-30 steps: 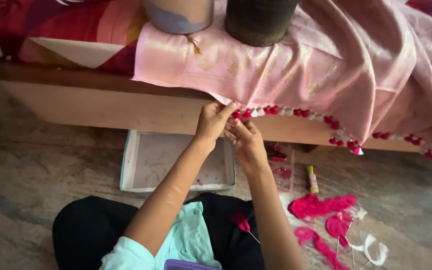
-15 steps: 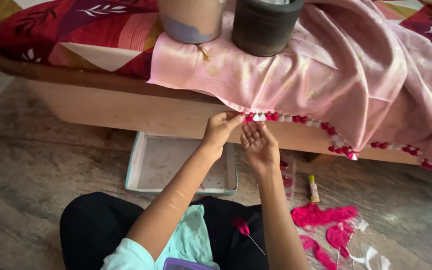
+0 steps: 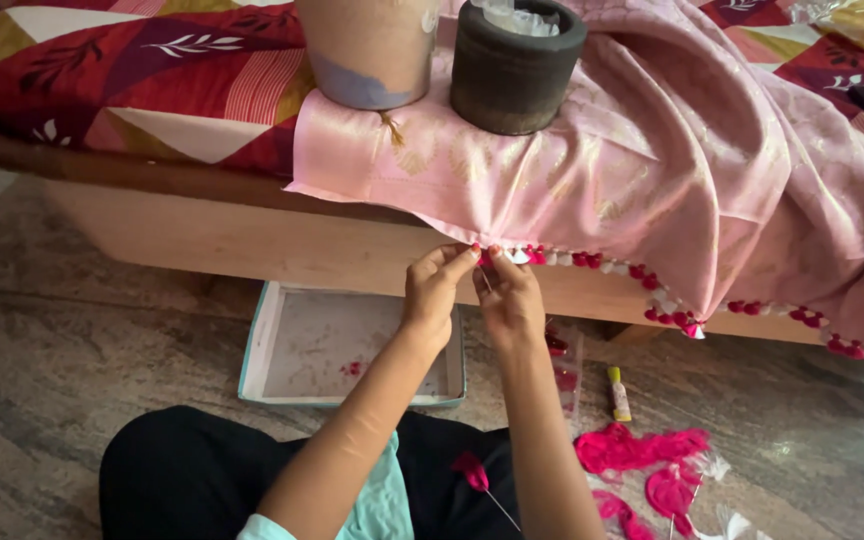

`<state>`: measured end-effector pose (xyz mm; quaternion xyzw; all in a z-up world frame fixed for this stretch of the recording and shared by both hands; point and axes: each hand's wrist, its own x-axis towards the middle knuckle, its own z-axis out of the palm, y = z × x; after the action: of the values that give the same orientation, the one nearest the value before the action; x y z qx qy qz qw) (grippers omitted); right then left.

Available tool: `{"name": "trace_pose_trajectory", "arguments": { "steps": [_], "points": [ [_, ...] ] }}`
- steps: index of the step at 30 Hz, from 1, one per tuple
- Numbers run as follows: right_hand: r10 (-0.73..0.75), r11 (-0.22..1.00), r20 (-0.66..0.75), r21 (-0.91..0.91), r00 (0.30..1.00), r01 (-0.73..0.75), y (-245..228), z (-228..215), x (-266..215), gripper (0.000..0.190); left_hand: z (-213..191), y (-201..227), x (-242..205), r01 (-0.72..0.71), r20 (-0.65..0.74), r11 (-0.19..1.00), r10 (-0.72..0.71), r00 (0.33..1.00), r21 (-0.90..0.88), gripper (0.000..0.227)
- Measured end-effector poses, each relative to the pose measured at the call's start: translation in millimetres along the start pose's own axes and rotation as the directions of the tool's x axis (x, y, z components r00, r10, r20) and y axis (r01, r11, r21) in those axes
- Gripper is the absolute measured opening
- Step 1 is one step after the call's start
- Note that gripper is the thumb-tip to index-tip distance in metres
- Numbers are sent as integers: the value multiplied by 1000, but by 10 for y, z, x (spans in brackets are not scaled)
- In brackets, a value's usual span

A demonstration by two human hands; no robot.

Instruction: The person is attaching or trimming pink and white pompoms on the edge of a pink fabric saree using scissors and thread.

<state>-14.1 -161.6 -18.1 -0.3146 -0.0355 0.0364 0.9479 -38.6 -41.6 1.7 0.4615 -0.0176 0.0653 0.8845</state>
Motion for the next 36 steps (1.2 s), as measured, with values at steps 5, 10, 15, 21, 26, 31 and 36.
{"name": "trace_pose_trajectory", "arguments": {
  "steps": [5,10,15,21,26,31,36],
  "points": [
    [-29,995,-178,-98,984,11,-43,164,-181,19,44,-319,16,-18,-80,993,9,997,-120,15],
    [-32,993,-124,-115,992,18,18,-122,-171,16,121,-53,-2,-87,-64,986,78,995,-144,14],
    [150,985,-91,105,985,-140,-38,175,-281,31,-89,111,100,-75,-92,996,70,993,-46,9],
    [135,991,18,-12,991,-135,152,105,-65,27,-170,114,115,-25,-115,997,33,993,70,15],
    [33,990,-96,-135,995,-46,157,187,-31,14,-111,160,62,-81,-103,994,88,991,76,15],
    [-12,997,-137,-78,990,1,187,253,-93,13,-27,119,56,-96,-99,995,91,991,-39,11],
    [104,995,-10,11,995,-104,166,34,-135,17,12,238,51,-5,-31,996,2,1000,-92,19]
  ]
}}
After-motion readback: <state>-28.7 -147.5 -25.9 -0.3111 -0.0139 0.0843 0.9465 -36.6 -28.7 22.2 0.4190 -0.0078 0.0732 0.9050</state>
